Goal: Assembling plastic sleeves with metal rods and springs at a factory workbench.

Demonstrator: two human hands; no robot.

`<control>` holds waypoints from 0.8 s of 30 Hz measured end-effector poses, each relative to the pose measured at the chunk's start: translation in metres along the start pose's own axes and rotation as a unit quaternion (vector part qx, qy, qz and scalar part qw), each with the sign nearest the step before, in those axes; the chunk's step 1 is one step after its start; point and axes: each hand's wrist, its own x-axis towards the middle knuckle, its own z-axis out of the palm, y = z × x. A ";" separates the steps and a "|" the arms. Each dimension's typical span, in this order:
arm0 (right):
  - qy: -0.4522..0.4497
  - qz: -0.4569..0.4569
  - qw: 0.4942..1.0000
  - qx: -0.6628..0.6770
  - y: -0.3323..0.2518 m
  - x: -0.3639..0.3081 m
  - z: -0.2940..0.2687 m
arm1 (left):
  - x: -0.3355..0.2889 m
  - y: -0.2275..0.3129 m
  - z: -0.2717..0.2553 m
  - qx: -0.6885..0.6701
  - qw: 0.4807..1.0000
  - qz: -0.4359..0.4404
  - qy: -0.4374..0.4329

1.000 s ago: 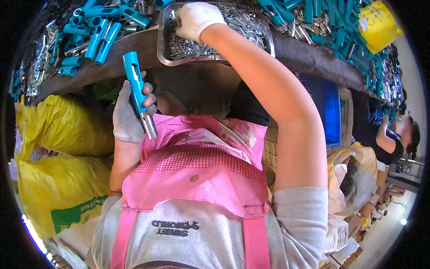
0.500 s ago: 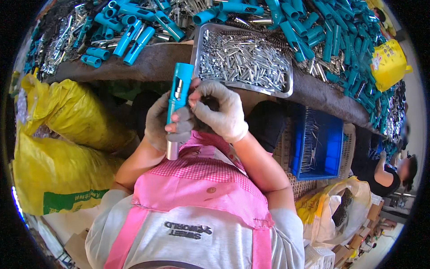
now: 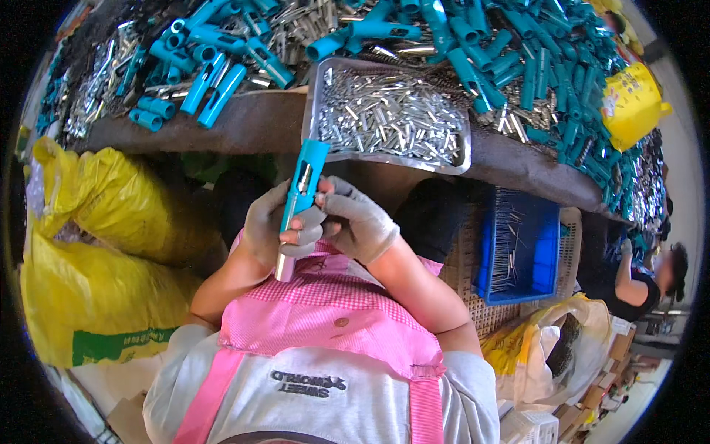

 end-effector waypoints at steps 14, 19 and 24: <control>0.048 0.001 0.998 -0.039 0.008 -0.008 -0.005 | -0.005 -0.004 0.008 0.070 0.997 0.005 0.045; -0.083 -0.132 0.882 -0.444 0.036 -0.006 -0.003 | -0.007 0.003 0.011 0.222 0.938 0.245 0.107; -0.065 -0.086 0.769 -0.630 0.035 -0.011 -0.002 | -0.005 -0.009 0.018 0.382 0.865 0.314 0.091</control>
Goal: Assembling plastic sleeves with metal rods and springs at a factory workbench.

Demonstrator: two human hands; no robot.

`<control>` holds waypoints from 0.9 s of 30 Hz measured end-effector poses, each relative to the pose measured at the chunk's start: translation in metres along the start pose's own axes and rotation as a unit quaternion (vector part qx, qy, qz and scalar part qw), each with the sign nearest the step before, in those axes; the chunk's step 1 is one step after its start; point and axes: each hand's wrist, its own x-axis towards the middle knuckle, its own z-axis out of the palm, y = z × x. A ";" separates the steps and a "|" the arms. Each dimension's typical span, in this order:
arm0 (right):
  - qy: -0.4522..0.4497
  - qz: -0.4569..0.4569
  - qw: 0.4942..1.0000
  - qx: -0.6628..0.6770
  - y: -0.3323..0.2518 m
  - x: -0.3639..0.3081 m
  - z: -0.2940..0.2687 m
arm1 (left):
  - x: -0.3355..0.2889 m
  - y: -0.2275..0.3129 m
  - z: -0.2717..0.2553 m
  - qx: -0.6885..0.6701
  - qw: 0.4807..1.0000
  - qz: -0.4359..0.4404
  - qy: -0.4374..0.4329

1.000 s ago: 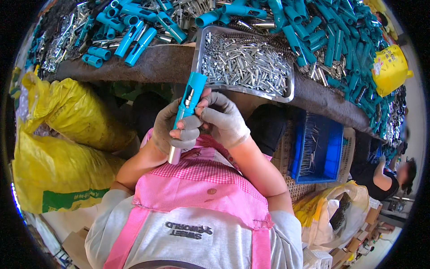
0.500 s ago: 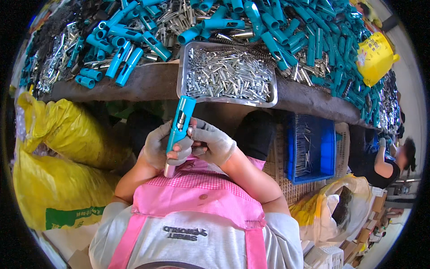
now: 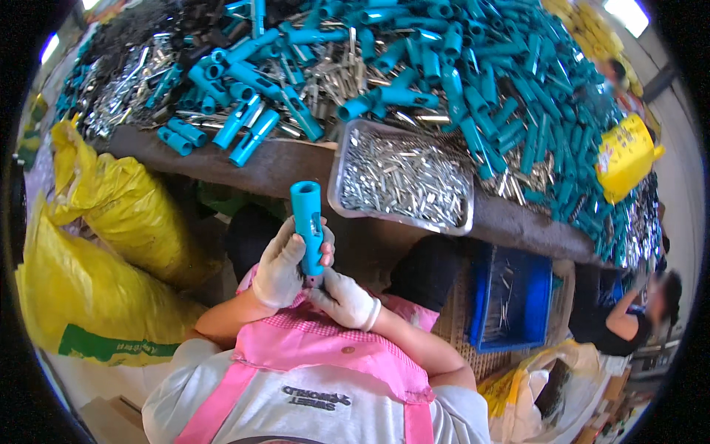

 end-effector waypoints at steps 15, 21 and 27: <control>-0.083 0.098 0.945 0.302 -0.037 0.054 0.014 | 0.000 0.041 -0.046 -0.280 0.955 0.071 0.067; 0.129 -0.041 0.949 -0.284 -0.044 0.074 0.019 | 0.017 0.040 -0.052 -0.257 0.950 0.119 0.129; 0.052 -0.181 0.889 -0.417 -0.110 0.158 -0.060 | -0.003 0.049 -0.077 -0.251 0.953 -0.013 0.169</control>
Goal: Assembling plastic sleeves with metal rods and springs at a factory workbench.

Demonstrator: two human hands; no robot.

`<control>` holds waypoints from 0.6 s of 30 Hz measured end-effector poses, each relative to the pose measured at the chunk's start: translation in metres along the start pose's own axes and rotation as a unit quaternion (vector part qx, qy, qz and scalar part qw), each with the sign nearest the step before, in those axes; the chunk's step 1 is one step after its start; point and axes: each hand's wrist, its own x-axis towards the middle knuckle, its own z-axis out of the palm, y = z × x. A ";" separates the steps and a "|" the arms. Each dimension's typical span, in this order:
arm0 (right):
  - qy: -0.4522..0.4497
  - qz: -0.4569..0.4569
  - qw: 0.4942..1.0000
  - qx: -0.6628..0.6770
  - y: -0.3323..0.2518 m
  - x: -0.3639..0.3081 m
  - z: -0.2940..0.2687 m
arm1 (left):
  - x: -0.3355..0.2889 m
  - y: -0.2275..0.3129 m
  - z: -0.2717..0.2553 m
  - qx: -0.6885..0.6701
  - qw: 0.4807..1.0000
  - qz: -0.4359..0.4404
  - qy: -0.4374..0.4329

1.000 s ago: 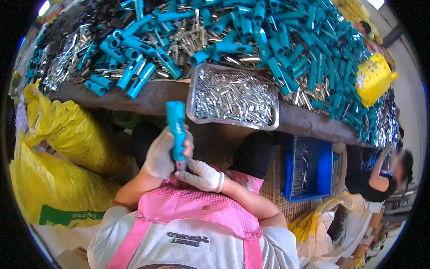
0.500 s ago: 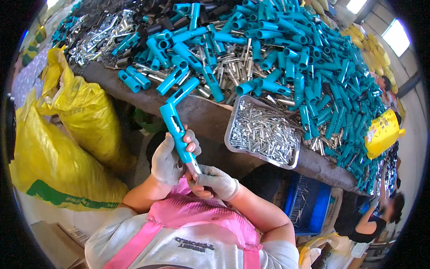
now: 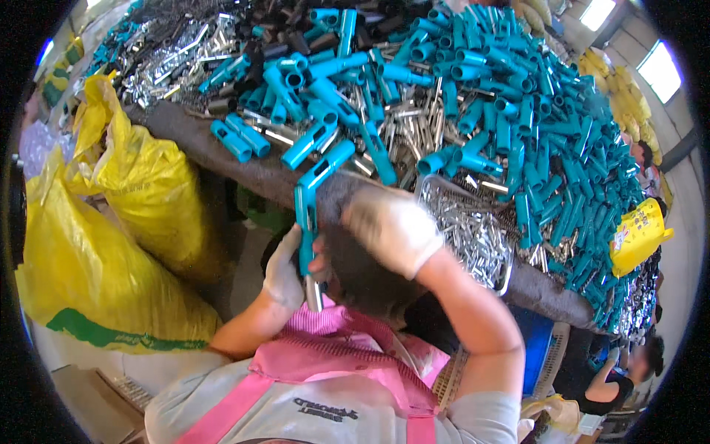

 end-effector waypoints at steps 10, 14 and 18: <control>0.159 0.243 0.912 -0.291 0.144 0.264 -0.017 | -0.017 0.009 -0.038 0.129 0.991 -0.037 0.023; 0.211 0.224 0.924 -0.228 0.148 0.267 -0.026 | -0.011 0.008 -0.042 0.201 0.979 -0.019 0.005; 0.269 0.040 0.961 -0.052 0.132 0.204 -0.054 | -0.003 0.013 -0.038 0.292 0.956 0.014 0.009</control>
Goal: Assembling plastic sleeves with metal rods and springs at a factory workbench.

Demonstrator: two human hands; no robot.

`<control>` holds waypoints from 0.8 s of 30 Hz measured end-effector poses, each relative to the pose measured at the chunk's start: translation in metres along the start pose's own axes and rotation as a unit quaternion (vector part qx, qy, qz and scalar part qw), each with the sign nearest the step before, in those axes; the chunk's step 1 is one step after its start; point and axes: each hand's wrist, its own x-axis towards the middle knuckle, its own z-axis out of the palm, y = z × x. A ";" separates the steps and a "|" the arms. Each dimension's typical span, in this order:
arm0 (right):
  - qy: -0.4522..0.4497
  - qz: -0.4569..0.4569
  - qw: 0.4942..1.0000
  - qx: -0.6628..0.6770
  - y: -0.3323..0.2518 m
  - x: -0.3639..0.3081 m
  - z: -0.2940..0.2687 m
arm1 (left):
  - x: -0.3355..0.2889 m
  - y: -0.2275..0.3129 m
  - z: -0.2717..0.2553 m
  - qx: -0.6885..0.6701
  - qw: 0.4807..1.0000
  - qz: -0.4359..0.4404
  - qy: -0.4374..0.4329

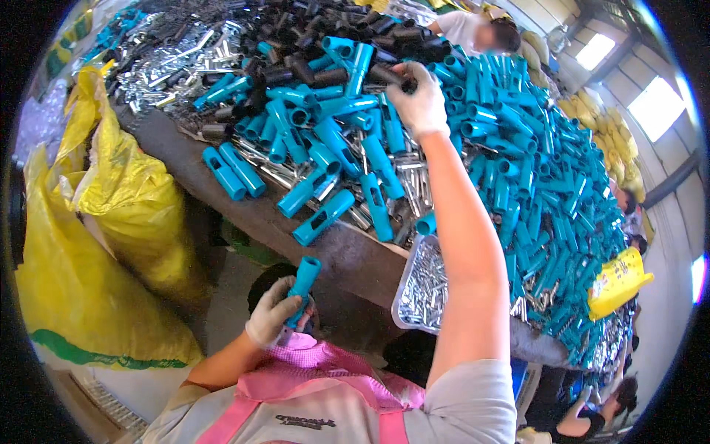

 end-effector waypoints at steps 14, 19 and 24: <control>-0.207 -0.032 0.948 0.240 -0.075 -0.244 -0.149 | 0.005 0.026 0.053 0.423 0.878 0.214 -0.063; -0.212 -0.029 0.947 0.240 -0.077 -0.264 -0.171 | -0.011 0.021 0.067 0.481 0.851 0.196 -0.080; -0.166 0.060 0.909 0.376 -0.077 -0.294 -0.168 | -0.018 0.017 0.078 0.502 0.833 0.213 -0.091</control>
